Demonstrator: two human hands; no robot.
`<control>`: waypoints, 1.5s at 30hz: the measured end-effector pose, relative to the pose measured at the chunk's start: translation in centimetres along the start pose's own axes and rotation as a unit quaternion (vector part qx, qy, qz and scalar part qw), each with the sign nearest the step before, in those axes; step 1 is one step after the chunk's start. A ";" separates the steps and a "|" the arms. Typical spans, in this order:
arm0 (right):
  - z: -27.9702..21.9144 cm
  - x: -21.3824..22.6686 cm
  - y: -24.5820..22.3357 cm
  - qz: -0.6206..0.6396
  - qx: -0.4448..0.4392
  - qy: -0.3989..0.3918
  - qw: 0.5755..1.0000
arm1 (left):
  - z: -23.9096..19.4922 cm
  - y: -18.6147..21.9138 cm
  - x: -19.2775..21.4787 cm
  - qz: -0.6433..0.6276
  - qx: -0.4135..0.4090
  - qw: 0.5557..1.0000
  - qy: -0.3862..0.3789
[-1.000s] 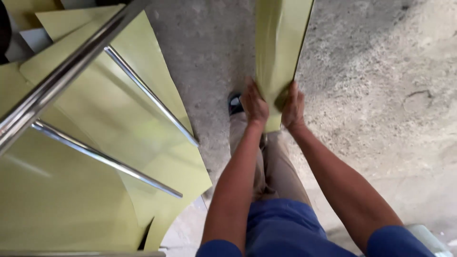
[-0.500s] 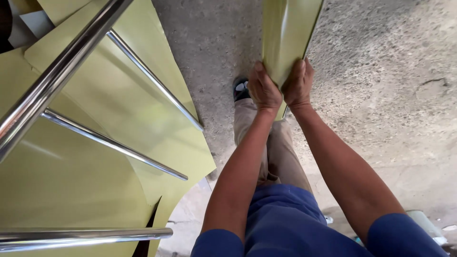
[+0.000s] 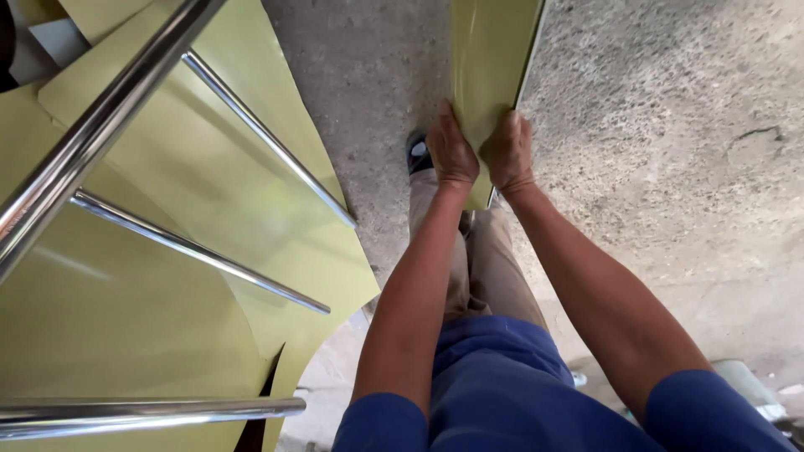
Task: Manually bending a metal sheet around a cylindrical pipe to form a curved shape.
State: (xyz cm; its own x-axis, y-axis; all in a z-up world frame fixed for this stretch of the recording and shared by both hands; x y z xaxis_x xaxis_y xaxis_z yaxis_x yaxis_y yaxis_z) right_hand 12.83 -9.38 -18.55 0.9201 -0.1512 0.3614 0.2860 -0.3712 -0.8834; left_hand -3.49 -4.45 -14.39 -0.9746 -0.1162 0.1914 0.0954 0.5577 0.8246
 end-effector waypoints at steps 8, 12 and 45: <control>-1.5 -1.6 -5.4 -0.176 0.257 0.052 0.949 | -0.8 -0.6 0.9 -0.015 -0.097 0.995 0.006; -1.4 -0.6 0.5 0.322 -0.136 0.009 0.937 | -0.7 -0.4 -1.2 0.126 -0.183 0.975 -0.018; 9.7 0.1 -16.3 0.370 -0.037 -0.086 0.924 | 4.5 14.1 -0.5 -0.066 -0.044 0.997 -0.018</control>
State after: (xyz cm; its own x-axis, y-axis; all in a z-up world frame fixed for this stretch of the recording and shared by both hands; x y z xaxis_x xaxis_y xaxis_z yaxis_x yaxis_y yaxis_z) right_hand 10.84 5.53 -6.97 0.8873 -0.2432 -0.3919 -0.4517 -0.2866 -0.8449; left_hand -2.61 7.22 -5.25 -0.9862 -0.1540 0.0605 -0.0182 0.4646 0.8853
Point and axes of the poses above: each hand's wrist, its own z-axis towards the middle knuckle, its own x-axis out of the back of the hand, y = z × x, the point moved 9 cm from there along z, towards the middle knuckle
